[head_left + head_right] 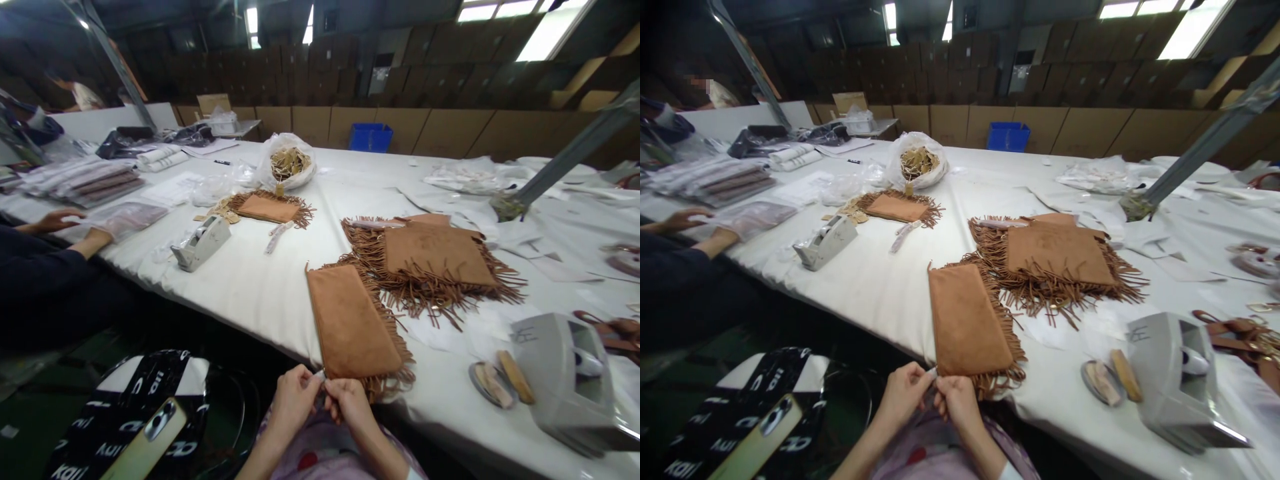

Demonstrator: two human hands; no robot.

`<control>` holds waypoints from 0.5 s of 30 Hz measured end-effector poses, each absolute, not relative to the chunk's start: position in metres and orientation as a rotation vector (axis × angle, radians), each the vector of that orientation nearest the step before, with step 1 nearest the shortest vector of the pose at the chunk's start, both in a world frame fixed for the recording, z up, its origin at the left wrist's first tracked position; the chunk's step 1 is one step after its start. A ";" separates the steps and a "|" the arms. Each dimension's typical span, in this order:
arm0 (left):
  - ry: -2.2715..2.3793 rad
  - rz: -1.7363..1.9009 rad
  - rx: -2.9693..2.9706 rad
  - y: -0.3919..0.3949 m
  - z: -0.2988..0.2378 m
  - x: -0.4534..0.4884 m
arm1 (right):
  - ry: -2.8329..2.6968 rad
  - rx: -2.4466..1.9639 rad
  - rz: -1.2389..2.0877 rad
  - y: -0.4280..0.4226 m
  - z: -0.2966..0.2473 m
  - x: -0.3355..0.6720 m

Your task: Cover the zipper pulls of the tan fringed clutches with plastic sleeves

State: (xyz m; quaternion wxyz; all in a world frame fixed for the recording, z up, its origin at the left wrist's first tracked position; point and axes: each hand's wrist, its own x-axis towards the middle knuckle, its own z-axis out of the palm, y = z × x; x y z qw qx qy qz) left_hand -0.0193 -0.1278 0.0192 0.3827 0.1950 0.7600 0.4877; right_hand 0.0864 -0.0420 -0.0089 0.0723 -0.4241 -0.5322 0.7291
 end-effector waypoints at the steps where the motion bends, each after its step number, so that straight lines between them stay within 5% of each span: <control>1: 1.944 1.242 0.469 -0.128 0.019 -0.021 | -1.675 -1.270 2.150 -0.041 -0.010 0.087; 9: 1.744 1.214 0.320 -0.134 0.015 -0.018 | -1.963 -1.155 1.848 -0.033 0.019 0.118; 15: 1.697 1.234 0.324 -0.127 -0.009 -0.009 | -1.558 -1.543 0.752 0.052 0.085 0.243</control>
